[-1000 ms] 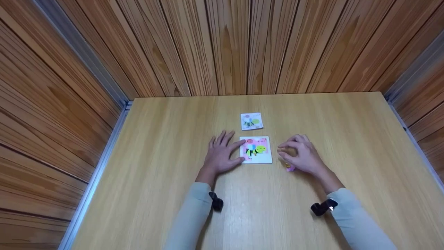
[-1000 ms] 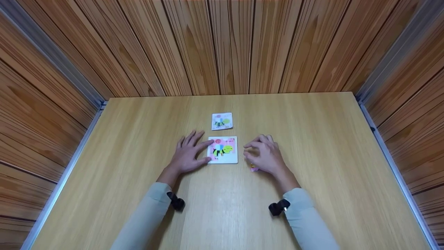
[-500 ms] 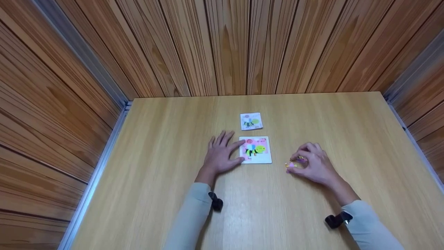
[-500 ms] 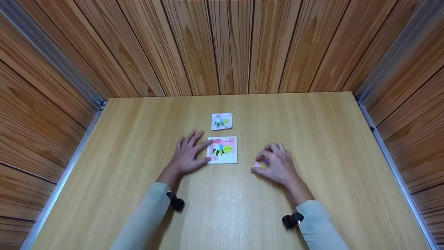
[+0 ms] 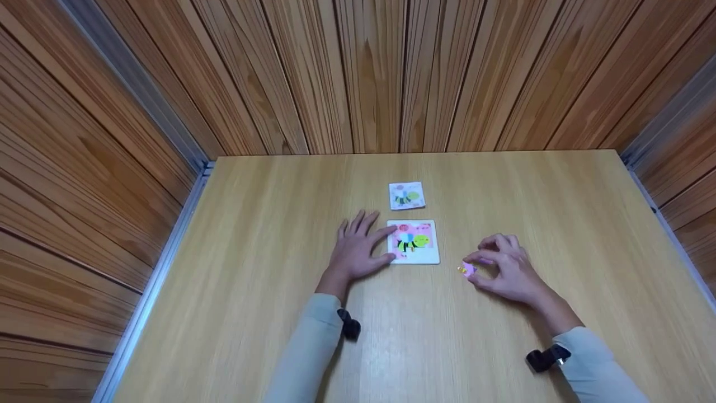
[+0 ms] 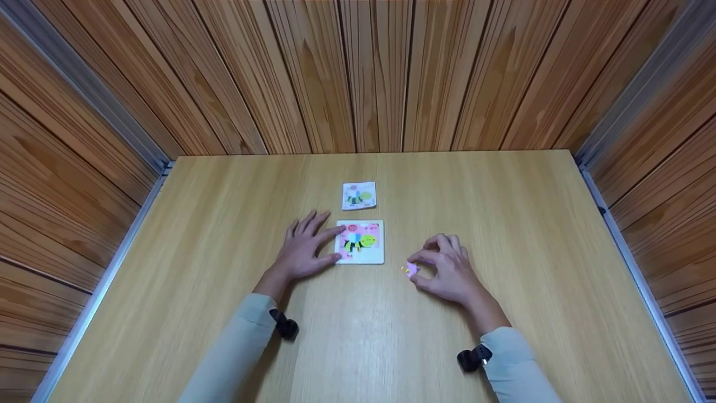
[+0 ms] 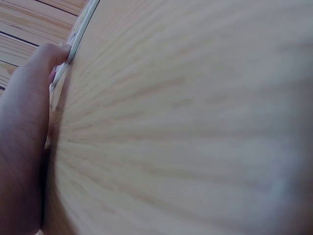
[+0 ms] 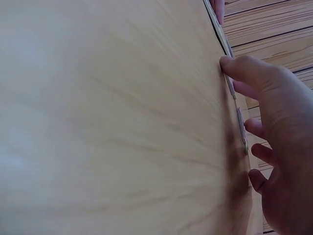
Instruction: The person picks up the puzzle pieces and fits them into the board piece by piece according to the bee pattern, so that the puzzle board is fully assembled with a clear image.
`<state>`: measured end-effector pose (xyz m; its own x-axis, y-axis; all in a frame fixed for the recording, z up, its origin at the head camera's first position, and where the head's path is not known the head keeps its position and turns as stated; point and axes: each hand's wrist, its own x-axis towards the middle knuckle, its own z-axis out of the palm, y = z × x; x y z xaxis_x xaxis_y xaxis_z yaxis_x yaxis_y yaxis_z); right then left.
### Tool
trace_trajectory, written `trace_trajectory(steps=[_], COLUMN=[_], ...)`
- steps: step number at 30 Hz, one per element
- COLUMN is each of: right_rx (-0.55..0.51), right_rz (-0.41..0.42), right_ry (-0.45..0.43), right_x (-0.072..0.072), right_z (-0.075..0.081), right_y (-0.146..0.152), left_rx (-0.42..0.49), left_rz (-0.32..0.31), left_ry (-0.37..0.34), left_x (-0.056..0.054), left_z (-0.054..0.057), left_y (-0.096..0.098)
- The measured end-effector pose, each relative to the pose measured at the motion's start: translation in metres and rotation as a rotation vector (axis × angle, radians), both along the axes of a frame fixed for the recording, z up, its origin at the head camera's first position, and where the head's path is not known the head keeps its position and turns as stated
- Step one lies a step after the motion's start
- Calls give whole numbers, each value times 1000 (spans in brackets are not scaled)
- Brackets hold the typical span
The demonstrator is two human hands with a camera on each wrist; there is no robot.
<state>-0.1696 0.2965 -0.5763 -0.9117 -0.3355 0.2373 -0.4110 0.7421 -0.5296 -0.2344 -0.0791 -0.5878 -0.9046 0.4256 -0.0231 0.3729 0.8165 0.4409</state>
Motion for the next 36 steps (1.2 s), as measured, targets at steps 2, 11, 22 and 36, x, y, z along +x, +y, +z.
trace_trajectory(steps=[2, 11, 22, 36], right_rx=[-1, -16, -51, -40], right_rz=[11, -44, -60, -37], right_ry=[-20, -43, 28, 18], right_x=[0, -1, -1, -11], right_z=[1, 0, -2, 4], right_y=[0, 4, 4, -7], left_rx=[1, 2, 8, 10], left_rz=[-1, -8, -11, -10], left_ry=[-1, 2, -3, 1], left_x=[0, -1, -1, -1], left_z=[0, -2, -2, -1], left_y=[0, -1, -1, -1])
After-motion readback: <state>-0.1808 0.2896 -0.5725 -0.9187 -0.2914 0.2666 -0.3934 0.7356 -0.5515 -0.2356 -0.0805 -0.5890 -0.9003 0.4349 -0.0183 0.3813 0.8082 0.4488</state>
